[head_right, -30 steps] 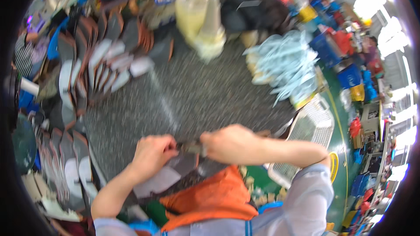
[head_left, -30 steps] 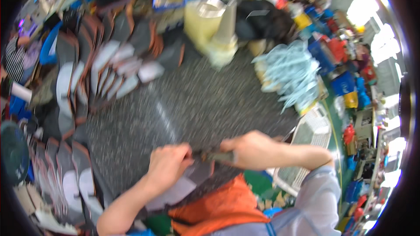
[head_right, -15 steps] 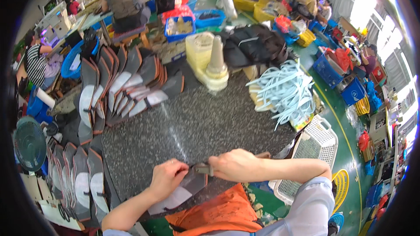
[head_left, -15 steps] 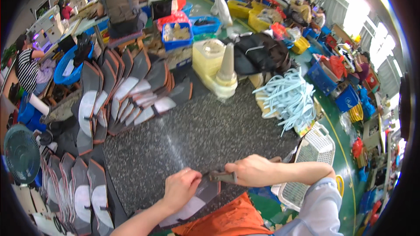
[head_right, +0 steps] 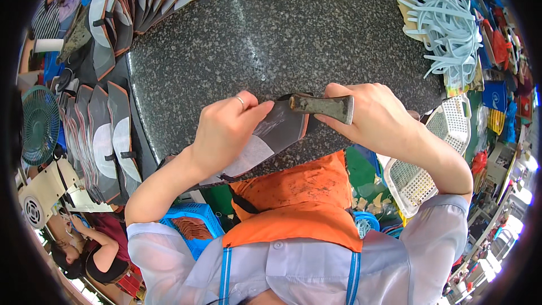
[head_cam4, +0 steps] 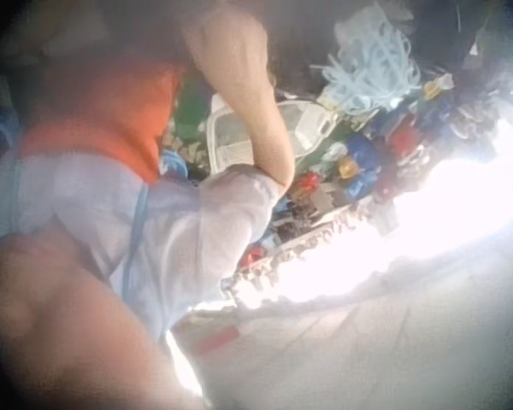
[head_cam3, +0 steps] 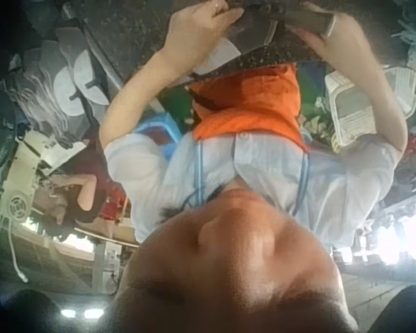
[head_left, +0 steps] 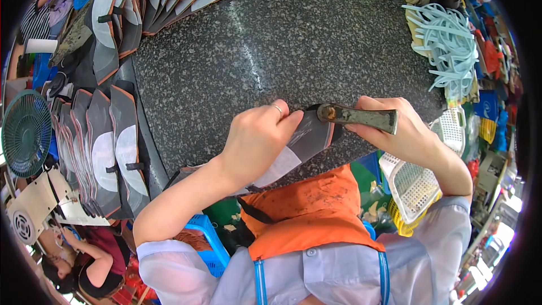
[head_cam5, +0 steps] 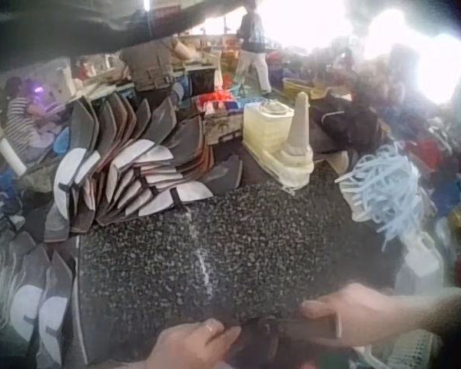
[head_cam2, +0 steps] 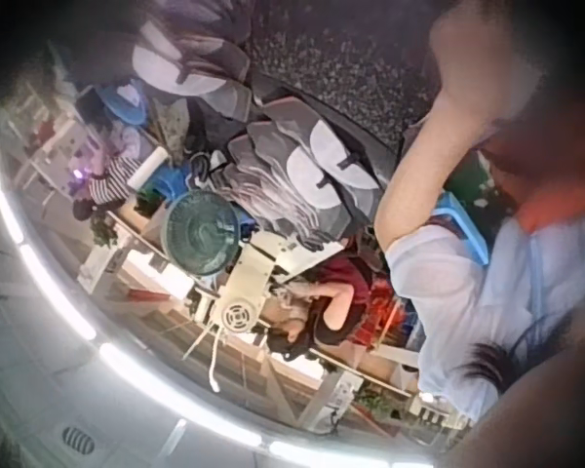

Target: The person folds the edges of shoe upper components by hand, flattens the folds by tapping them with a hammer, and stacks the finished pieces.

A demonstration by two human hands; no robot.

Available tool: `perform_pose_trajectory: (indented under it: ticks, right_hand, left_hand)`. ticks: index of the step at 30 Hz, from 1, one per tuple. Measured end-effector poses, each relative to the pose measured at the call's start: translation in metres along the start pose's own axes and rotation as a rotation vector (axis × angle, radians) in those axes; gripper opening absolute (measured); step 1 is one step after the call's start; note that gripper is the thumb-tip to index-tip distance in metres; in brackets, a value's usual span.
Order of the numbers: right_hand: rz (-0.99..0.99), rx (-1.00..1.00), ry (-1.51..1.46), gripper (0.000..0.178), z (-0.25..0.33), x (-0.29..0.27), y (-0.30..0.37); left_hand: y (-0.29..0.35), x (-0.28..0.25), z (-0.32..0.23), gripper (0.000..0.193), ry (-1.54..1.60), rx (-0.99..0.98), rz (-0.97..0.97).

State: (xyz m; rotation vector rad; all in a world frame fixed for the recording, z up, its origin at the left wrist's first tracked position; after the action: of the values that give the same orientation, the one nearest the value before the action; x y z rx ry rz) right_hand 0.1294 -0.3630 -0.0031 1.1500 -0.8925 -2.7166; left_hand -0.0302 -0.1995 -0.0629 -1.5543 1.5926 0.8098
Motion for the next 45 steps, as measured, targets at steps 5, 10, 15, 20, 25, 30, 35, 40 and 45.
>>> perform_pose_trajectory:
  ticks: [5, 10, 15, 20, 25, 30, 35, 40, 45]
  right_hand:
    - [-0.035, -0.104, 0.150, 0.026, 0.010, -0.003, -0.003]
    - [-0.096, -0.231, 0.300, 0.026, 0.001, 0.018, -0.016]
    - [-0.111, -0.214, 0.257, 0.025, 0.008, 0.018, -0.013]
    - [-0.130, -0.245, 0.237, 0.023, 0.019, 0.023, -0.020]
    - [-0.112, -0.222, 0.262, 0.020, 0.020, 0.027, -0.025]
    - [-0.136, -0.261, 0.227, 0.016, 0.040, 0.017, -0.014]
    - [-0.123, -0.192, 0.377, 0.018, 0.029, 0.017, -0.011]
    - [-0.232, -0.080, 0.457, 0.018, 0.027, 0.011, 0.007]
    - [-0.238, -0.072, 0.411, 0.021, 0.011, 0.013, 0.002]
  left_hand:
    - [0.006, 0.006, -0.024, 0.016, -0.370, 0.163, 0.016]
    - [0.009, -0.006, -0.010, 0.020, -0.162, 0.019, -0.007]
    - [0.025, -0.003, -0.017, 0.024, -0.109, 0.080, -0.075]
    - [0.028, 0.004, -0.026, 0.017, -0.313, 0.053, -0.038]
    - [0.041, 0.006, -0.004, 0.019, 0.196, -0.067, -0.156]
    - [0.036, 0.002, -0.032, 0.021, -0.284, 0.038, -0.097]
    - [0.035, 0.006, -0.018, 0.008, -0.018, -0.070, -0.159]
    - [0.010, -0.003, -0.019, 0.010, 0.048, -0.066, -0.178]
    - [0.017, -0.022, 0.000, 0.023, 0.488, -0.379, 0.118]
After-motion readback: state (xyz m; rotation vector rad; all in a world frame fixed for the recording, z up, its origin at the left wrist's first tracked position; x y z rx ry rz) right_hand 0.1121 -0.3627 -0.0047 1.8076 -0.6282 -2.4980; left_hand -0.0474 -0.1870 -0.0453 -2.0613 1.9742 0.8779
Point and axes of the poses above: each hand's wrist, its own y-axis away from the middle knuckle, its own x-axis out of the palm, z = x × y, the point moved 4 cm from there along -y, towards the middle knuckle, and after that the axes turned 12 degrees about z, right-handed, at the moved point
